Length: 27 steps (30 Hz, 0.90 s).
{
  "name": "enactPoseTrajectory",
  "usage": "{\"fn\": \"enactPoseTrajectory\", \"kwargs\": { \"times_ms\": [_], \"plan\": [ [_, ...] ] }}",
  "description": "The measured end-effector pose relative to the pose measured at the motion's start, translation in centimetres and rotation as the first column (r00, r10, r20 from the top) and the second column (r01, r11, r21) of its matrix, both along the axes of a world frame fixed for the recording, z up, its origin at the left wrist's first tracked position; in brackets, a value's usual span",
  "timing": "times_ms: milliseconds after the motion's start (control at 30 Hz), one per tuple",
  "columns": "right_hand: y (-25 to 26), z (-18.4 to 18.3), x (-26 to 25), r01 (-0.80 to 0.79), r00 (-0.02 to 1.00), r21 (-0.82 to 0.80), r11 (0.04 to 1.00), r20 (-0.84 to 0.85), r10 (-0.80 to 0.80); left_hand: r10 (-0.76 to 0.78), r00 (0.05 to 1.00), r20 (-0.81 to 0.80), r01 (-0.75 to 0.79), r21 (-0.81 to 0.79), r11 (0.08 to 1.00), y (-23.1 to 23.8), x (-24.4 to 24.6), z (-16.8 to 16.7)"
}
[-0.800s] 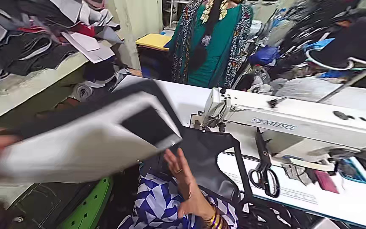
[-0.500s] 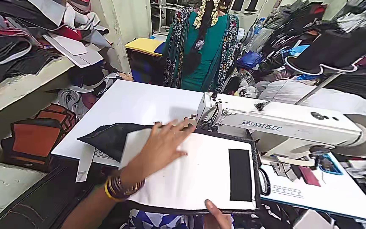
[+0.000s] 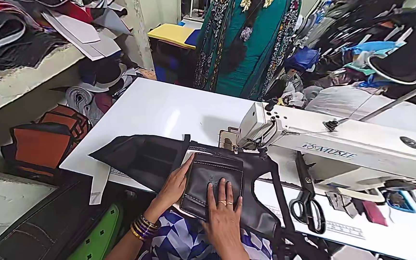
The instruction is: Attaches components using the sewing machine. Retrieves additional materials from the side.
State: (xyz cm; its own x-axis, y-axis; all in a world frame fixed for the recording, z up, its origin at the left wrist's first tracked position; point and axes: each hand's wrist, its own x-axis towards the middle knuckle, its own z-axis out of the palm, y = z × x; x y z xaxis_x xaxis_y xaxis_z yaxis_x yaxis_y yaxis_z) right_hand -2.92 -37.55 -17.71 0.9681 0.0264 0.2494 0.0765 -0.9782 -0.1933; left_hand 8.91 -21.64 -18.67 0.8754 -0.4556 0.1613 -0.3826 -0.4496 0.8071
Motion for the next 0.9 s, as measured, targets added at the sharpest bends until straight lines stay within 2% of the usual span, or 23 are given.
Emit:
{"fn": "enactPoseTrajectory", "kwargs": {
  "times_ms": [33,100,133,200,267,333,367,400,433,500,533,600,633,800,900],
  "plan": [
    [-0.2,0.0,0.1,-0.017,0.999,0.009,1.000,-0.028,0.017,0.054,0.997,0.057,-0.059,0.099,0.993,-0.3,0.1,-0.2],
    [-1.3,0.5,0.1,-0.002,0.998,0.152,0.988,-0.065,0.011,0.082,0.981,0.177,-0.140,0.343,0.929,-1.6,-0.2,0.1],
    [-2.5,0.6,0.0,0.047,0.998,0.208,0.977,-0.050,-0.037,0.073,0.976,0.205,-0.160,0.444,0.881,-2.3,-0.4,0.3],
    [-5.4,0.2,0.7,0.233,0.972,0.205,0.951,-0.012,-0.235,0.048,0.979,0.199,-0.155,0.568,0.808,-2.8,-0.3,1.0],
    [-7.7,-0.1,1.1,0.359,0.933,0.224,0.906,-0.073,-0.352,0.011,0.959,0.285,-0.176,0.560,0.810,-2.3,-0.2,0.3],
    [-7.8,0.4,1.4,0.343,0.939,0.332,0.879,-0.115,-0.323,0.012,0.925,0.379,-0.195,0.448,0.872,-1.5,0.3,-1.2],
    [-7.3,0.9,1.5,0.328,0.945,0.438,0.837,-0.158,-0.287,0.016,0.925,0.379,-0.185,0.415,0.891,-1.1,0.5,-1.6],
    [-6.7,1.5,1.5,0.336,0.941,0.581,0.741,-0.235,-0.243,0.020,0.934,0.358,-0.173,0.402,0.899,-0.8,0.7,-1.8],
    [-6.0,1.8,1.7,0.334,0.943,0.730,0.596,-0.268,-0.199,0.028,0.939,0.342,-0.170,0.393,0.904,-0.8,0.8,-1.9],
    [-5.6,1.3,2.2,0.291,0.955,0.904,0.315,-0.253,-0.154,0.046,0.941,0.336,-0.179,0.377,0.909,-0.6,0.8,-2.0],
    [-6.0,0.8,2.3,0.271,0.959,0.936,0.226,-0.241,-0.150,0.052,0.943,0.327,-0.177,0.365,0.914,-0.5,0.8,-2.0],
    [-7.6,0.0,1.6,0.249,0.961,0.959,0.139,-0.226,-0.161,0.052,0.957,0.287,-0.160,0.367,0.916,0.0,0.8,-2.0],
    [-8.8,0.0,1.0,0.240,0.961,0.961,0.134,-0.216,-0.171,0.055,0.958,0.281,-0.163,0.375,0.913,0.2,1.1,-2.0],
    [-17.1,0.5,-2.9,0.272,0.924,0.934,0.231,-0.186,-0.334,0.084,0.964,0.252,-0.186,0.413,0.891,0.3,1.1,-1.3],
    [-19.9,0.7,-3.3,0.264,0.925,0.930,0.255,-0.169,-0.342,-0.038,0.936,0.349,-0.093,0.349,0.932,-2.8,1.2,0.6]
  ]
}}
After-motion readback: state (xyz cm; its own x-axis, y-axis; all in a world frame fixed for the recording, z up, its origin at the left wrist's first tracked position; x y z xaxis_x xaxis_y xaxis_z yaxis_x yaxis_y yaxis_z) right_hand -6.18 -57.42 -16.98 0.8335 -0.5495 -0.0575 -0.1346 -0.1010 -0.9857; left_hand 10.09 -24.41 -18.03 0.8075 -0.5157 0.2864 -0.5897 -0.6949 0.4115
